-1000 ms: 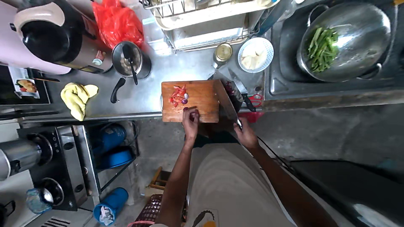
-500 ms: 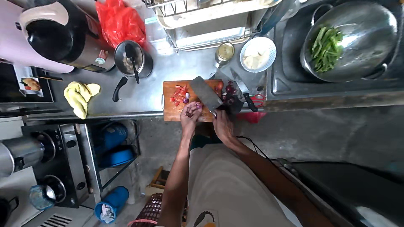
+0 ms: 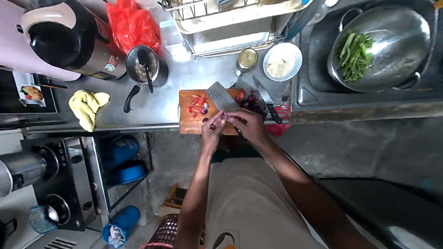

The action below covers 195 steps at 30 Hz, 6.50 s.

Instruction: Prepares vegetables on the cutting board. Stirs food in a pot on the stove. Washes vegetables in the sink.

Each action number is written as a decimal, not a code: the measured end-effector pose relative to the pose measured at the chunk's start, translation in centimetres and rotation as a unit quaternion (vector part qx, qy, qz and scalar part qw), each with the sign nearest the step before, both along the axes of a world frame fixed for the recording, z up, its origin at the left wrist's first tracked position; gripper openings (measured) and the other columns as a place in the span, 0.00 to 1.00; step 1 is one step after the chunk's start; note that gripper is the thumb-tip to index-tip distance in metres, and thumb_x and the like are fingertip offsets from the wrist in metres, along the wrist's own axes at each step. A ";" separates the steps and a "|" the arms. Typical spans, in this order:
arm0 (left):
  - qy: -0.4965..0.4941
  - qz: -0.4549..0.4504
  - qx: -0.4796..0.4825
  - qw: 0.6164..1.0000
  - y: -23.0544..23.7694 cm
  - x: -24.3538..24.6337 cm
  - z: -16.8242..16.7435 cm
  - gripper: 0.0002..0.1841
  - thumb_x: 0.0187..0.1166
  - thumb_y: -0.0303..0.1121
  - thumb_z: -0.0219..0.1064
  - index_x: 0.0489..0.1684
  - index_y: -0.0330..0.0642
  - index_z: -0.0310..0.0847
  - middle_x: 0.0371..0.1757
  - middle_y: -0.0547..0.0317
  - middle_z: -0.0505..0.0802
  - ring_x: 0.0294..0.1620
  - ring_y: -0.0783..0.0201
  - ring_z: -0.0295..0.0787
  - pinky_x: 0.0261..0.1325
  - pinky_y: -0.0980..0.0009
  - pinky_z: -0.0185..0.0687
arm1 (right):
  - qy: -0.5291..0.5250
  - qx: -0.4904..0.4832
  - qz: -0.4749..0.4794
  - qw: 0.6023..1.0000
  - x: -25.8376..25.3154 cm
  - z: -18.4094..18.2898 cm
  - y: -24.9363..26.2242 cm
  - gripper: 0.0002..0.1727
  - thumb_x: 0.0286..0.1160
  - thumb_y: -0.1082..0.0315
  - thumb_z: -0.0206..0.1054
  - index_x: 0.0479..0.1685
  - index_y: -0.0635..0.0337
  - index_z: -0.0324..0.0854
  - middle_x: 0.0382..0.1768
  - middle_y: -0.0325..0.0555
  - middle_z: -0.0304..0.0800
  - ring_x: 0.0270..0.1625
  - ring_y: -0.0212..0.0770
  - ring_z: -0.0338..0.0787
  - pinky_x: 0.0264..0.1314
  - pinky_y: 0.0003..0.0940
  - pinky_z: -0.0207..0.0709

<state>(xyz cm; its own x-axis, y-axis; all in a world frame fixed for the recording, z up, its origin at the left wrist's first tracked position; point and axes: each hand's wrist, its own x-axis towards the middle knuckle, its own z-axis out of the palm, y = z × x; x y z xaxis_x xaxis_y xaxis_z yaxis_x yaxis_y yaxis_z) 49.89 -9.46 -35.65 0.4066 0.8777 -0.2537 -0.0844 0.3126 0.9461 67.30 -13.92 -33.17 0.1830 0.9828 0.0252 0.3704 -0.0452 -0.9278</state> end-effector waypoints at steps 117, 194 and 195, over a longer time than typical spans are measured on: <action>-0.002 -0.048 -0.048 0.998 -0.2 0.8 2.4 0.23 0.90 0.25 0.54 0.84 0.43 0.70 0.62 0.48 0.90 0.56 0.58 0.91 0.63 0.60 0.88 | 0.015 -0.096 -0.057 0.994 1.5 0.7 -0.3 0.09 0.84 0.62 0.68 0.49 0.56 0.89 0.40 0.41 0.93 0.38 0.34 0.93 0.44 0.36 0.91; 0.428 -0.053 0.330 0.839 1.8 -0.5 -7.2 0.17 0.92 0.39 0.55 0.60 0.38 0.86 0.62 0.45 0.90 0.69 0.48 0.84 0.76 0.51 0.78 | -0.138 -0.272 -0.105 0.947 3.6 -8.0 -4.7 0.18 0.89 0.57 0.60 0.63 0.58 0.85 0.63 0.56 0.87 0.62 0.55 0.89 0.66 0.60 0.83; 0.415 -0.094 0.352 0.834 1.9 0.9 -6.7 0.16 0.91 0.38 0.56 0.61 0.38 0.86 0.64 0.45 0.89 0.70 0.47 0.84 0.76 0.50 0.78 | -0.139 -0.270 -0.075 0.950 2.5 -7.9 -4.6 0.20 0.87 0.53 0.62 0.65 0.57 0.84 0.65 0.56 0.86 0.66 0.55 0.88 0.70 0.59 0.81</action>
